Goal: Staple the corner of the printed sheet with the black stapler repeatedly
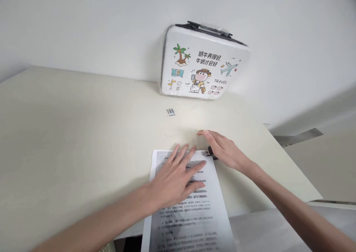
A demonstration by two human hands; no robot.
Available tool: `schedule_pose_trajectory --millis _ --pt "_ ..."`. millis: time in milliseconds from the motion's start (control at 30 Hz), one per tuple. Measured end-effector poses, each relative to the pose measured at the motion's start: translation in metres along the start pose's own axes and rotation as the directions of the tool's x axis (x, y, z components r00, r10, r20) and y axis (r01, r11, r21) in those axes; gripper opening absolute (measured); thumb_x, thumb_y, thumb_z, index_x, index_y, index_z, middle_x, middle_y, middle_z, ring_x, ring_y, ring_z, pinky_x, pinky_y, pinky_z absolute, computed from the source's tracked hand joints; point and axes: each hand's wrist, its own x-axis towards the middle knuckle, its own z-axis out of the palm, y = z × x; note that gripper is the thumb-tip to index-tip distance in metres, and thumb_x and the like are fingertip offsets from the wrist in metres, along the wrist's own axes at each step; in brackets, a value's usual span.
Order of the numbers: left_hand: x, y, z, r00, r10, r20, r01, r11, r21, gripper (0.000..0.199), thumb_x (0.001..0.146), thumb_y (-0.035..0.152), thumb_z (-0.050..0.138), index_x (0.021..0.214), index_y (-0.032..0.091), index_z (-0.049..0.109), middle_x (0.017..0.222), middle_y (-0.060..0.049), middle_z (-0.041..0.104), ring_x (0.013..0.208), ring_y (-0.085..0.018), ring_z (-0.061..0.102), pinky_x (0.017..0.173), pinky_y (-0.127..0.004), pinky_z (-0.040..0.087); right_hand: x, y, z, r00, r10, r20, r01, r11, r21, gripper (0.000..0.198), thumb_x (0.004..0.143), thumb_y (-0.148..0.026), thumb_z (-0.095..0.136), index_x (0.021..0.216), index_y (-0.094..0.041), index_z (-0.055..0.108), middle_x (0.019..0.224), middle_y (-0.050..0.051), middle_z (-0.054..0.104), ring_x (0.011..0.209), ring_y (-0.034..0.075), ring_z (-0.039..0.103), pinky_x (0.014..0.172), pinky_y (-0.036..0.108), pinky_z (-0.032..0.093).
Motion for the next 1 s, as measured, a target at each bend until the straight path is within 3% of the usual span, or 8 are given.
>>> schedule_pose_trajectory --millis 433,733,1000 --pt "0.001 0.002 0.006 1.0 -0.013 -0.019 0.013 0.999 -0.038 0.057 0.108 0.061 0.046 0.155 0.03 0.054 0.171 -0.01 0.039 0.162 -0.038 0.024 0.132 -0.063 0.018 0.001 -0.001 0.007 0.998 0.066 -0.025 -0.067 0.996 -0.062 0.063 0.109 -0.066 0.023 0.121 -0.032 0.074 0.146 0.003 0.068 0.131 0.036 0.063 0.104 0.05 0.048" --pt "0.002 0.002 0.008 1.0 -0.014 -0.011 0.014 0.999 -0.031 0.056 0.108 0.062 0.044 0.154 0.032 0.053 0.172 -0.008 0.036 0.162 -0.037 0.023 0.131 -0.064 0.02 0.001 -0.005 0.011 0.997 0.049 -0.067 -0.056 0.993 -0.108 0.064 0.109 -0.065 0.021 0.106 -0.031 0.074 0.123 0.005 0.076 0.112 0.031 0.069 0.088 0.042 0.051" --pt "0.002 0.002 0.008 1.0 -0.005 -0.009 0.005 1.0 -0.025 0.058 0.108 0.063 0.044 0.155 0.03 0.053 0.172 -0.011 0.036 0.162 -0.039 0.024 0.131 -0.064 0.02 0.001 -0.01 0.012 0.997 0.049 -0.063 -0.061 0.98 -0.192 0.064 0.11 -0.061 0.017 0.103 -0.029 0.072 0.127 0.004 0.075 0.113 0.029 0.069 0.091 0.042 0.053"
